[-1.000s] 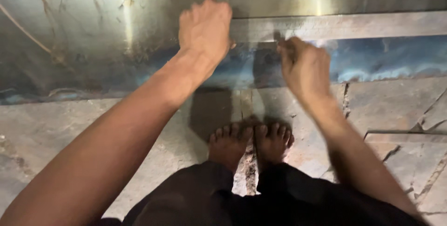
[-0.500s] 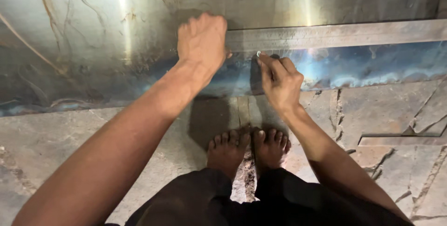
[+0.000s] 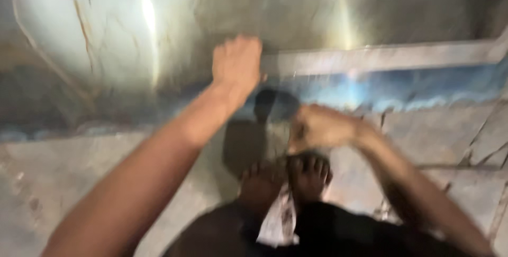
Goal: The person uses a metal ruler and a pencil to draw straight lines on a large metal sheet lying on the floor. They repeatedly position the ruler at different angles and mark the sheet to create a grid pattern.
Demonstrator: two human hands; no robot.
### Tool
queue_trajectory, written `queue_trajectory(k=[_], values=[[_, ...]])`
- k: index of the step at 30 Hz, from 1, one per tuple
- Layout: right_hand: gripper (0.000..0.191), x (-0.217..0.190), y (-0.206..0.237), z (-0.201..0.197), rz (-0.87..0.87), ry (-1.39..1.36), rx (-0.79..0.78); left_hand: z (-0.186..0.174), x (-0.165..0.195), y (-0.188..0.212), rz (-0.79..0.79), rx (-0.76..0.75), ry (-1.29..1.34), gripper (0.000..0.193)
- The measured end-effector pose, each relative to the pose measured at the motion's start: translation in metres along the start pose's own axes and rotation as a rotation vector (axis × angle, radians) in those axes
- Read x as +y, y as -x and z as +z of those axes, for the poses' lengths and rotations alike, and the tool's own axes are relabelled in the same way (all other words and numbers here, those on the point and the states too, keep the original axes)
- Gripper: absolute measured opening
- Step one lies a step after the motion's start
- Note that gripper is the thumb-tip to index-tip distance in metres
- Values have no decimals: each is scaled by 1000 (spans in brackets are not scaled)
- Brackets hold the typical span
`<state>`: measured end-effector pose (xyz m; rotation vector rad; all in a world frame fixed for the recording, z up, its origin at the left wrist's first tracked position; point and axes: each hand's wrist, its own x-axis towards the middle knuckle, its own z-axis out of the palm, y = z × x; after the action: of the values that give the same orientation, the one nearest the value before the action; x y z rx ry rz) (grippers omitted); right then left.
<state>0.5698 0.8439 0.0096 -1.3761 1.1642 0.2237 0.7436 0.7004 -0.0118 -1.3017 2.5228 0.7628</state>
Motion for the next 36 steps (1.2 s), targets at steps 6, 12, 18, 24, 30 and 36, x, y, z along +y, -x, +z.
queue_trajectory(k=[6,12,18,24,30,36], values=[[53,41,26,-19,517,-243,836,1,-12,20,27,80,-14,36],[88,54,27,-49,322,285,1137,-55,-165,93,7,111,-150,44],[66,-37,-91,23,293,14,850,-70,-359,165,-91,81,-230,50],[58,-58,-100,35,48,-51,1182,-61,-409,161,91,105,-97,44],[60,-62,-88,22,29,-90,1182,-76,-387,152,65,75,-221,44],[61,-48,-89,33,-3,-48,1209,-79,-360,153,146,134,-382,51]])
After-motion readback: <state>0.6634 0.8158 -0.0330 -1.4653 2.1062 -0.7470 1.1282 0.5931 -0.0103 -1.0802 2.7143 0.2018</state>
